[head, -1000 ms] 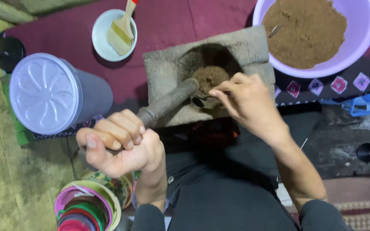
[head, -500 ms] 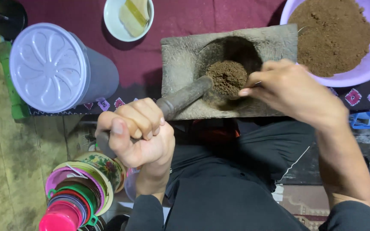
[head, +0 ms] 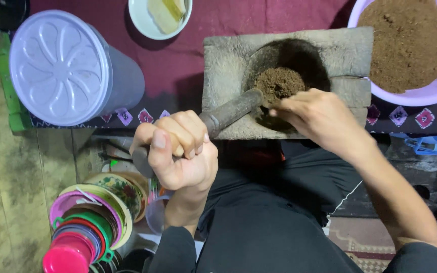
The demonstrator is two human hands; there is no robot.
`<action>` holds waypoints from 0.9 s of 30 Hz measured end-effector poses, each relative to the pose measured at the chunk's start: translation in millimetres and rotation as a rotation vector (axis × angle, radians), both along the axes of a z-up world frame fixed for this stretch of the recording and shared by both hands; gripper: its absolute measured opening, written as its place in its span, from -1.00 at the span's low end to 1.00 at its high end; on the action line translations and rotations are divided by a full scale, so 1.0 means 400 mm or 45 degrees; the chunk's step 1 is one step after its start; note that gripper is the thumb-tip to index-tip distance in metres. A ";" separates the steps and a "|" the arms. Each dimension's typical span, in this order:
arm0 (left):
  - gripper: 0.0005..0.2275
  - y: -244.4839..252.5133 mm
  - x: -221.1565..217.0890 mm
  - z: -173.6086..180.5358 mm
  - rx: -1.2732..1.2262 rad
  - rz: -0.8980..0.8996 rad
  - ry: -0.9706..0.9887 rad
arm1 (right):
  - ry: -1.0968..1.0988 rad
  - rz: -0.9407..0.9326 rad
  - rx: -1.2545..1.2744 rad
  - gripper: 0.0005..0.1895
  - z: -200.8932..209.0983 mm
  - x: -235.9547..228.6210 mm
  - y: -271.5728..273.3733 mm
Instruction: Scraping fine powder from the inside of a stone mortar using a spoon while holding a pestle.
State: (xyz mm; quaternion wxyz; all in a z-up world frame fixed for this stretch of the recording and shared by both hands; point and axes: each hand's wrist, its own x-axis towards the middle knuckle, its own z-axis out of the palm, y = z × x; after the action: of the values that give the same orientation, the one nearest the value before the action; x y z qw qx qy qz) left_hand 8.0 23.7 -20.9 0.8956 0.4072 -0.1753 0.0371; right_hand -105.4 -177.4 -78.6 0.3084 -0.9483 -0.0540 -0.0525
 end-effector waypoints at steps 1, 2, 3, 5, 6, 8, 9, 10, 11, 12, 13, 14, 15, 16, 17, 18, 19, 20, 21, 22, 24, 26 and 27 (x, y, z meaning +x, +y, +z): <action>-0.76 0.004 -0.002 0.002 -0.018 0.014 0.021 | 0.031 -0.105 -0.050 -0.87 -0.023 0.008 0.000; -0.74 0.008 -0.003 0.002 -0.035 0.027 0.043 | 0.061 -0.211 -0.098 -0.84 -0.048 0.016 0.000; -0.74 0.015 -0.005 0.007 -0.029 0.031 0.046 | 0.064 -0.207 -0.092 -0.84 -0.033 0.004 -0.011; -0.76 0.023 -0.005 0.016 -0.012 -0.034 0.004 | 0.075 -0.339 -0.011 -0.82 -0.002 -0.016 -0.040; -0.76 0.016 -0.007 0.023 -0.017 -0.037 0.001 | 0.071 -0.342 -0.016 -0.82 0.025 -0.034 -0.042; -0.78 0.001 -0.016 0.039 0.019 -0.021 -0.004 | 0.048 -0.469 0.204 -0.81 0.078 -0.072 -0.046; -0.78 -0.012 -0.020 0.037 0.020 -0.023 -0.005 | 0.047 -0.471 0.206 -0.81 0.086 -0.083 -0.047; -0.78 -0.026 -0.025 0.035 -0.026 -0.030 -0.013 | -0.009 -0.507 0.264 -0.86 0.093 -0.094 -0.050; -0.78 -0.042 -0.030 0.033 -0.072 -0.039 -0.022 | -0.067 -0.544 0.323 -0.88 0.101 -0.108 -0.054; -0.78 -0.063 -0.039 0.024 -0.071 -0.043 -0.024 | -0.069 -0.548 0.324 -0.88 0.103 -0.115 -0.053; -0.76 -0.084 -0.045 0.015 -0.093 -0.051 0.021 | -0.090 -0.546 0.378 -0.88 0.103 -0.117 -0.054; -0.74 -0.105 -0.051 0.007 -0.116 -0.060 0.067 | -0.111 -0.544 0.432 -0.87 0.103 -0.119 -0.054; -0.74 -0.136 -0.031 -0.095 -0.107 -0.058 0.062 | -0.113 -0.543 0.442 -0.87 0.096 -0.127 -0.057; -0.73 -0.165 -0.012 -0.195 0.798 0.541 0.290 | -0.124 -0.580 0.417 -0.88 0.090 -0.136 -0.059; -0.68 -0.192 0.009 -0.294 1.700 1.150 0.503 | -0.137 -0.617 0.392 -0.88 0.085 -0.144 -0.060; -0.68 -0.201 -0.018 -0.229 1.705 1.158 0.494 | -0.141 -0.616 0.403 -0.88 0.082 -0.153 -0.054; -0.69 -0.218 -0.037 -0.160 1.192 0.632 0.093 | -0.161 -0.681 0.419 -0.87 0.080 -0.154 -0.054; -0.64 -0.235 -0.058 -0.093 0.655 0.111 -0.281 | -0.181 -0.745 0.436 -0.86 0.078 -0.156 -0.055; -0.64 -0.236 -0.058 -0.094 0.657 0.105 -0.292 | -0.191 -0.752 0.441 -0.86 0.085 -0.153 -0.053; -0.69 -0.235 -0.059 -0.098 0.630 0.133 -0.268 | -0.230 -0.704 0.333 -0.91 0.089 -0.150 -0.051; -0.73 -0.215 -0.077 -0.111 0.622 0.146 -0.221 | -0.238 -0.666 0.237 -0.89 0.079 -0.160 -0.037; -0.71 -0.209 -0.063 -0.119 0.534 0.078 -0.216 | -0.267 -0.591 0.081 -0.80 0.053 -0.142 -0.047; -0.71 -0.202 -0.066 -0.111 0.532 0.074 -0.218 | -0.268 -0.596 0.080 -0.80 0.037 -0.127 -0.046</action>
State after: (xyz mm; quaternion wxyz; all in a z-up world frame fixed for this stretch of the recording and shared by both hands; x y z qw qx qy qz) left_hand -18.3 -57.3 -65.3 0.7722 0.5841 -0.2428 0.0600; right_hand -156.1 -195.6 -63.7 0.3097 -0.9143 0.1367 -0.2226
